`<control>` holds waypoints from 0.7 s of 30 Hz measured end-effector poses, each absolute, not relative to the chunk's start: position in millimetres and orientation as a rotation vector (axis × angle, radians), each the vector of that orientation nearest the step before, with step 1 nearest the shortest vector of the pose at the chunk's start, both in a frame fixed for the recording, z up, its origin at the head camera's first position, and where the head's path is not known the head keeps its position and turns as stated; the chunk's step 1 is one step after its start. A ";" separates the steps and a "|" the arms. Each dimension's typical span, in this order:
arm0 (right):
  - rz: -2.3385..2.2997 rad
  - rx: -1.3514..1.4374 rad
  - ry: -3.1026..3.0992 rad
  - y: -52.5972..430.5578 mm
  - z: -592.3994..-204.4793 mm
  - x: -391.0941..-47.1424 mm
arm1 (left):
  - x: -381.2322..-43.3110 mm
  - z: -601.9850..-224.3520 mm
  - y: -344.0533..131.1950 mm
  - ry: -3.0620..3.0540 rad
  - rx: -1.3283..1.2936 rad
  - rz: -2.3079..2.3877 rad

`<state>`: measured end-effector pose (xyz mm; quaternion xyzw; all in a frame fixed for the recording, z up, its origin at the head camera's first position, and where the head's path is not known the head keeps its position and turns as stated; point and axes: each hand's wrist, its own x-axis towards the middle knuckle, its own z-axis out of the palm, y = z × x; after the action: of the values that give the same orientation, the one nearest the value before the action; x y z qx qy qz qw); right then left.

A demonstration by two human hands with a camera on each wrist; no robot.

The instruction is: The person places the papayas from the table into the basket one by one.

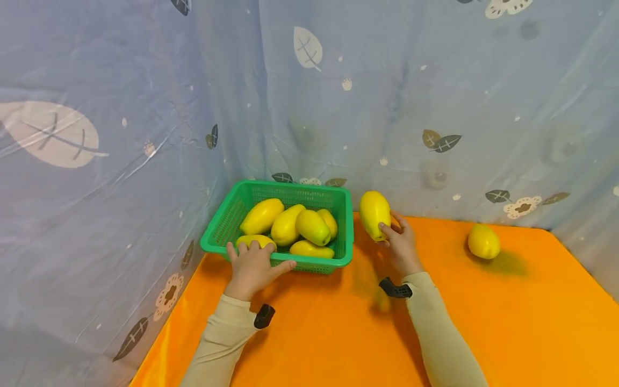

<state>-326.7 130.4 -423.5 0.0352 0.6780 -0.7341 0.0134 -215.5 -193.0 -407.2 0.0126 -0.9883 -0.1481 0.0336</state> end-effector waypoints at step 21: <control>-1.661 -0.302 2.607 29.4 -368.2 -341.3 | -214.1 -412.2 -191.3 -3.004 0.027 -0.426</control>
<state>-341.3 29.4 -368.2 -0.0973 0.8392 -0.5347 0.0179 -214.1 -191.3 -412.2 0.0090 -0.9886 -0.1402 0.0535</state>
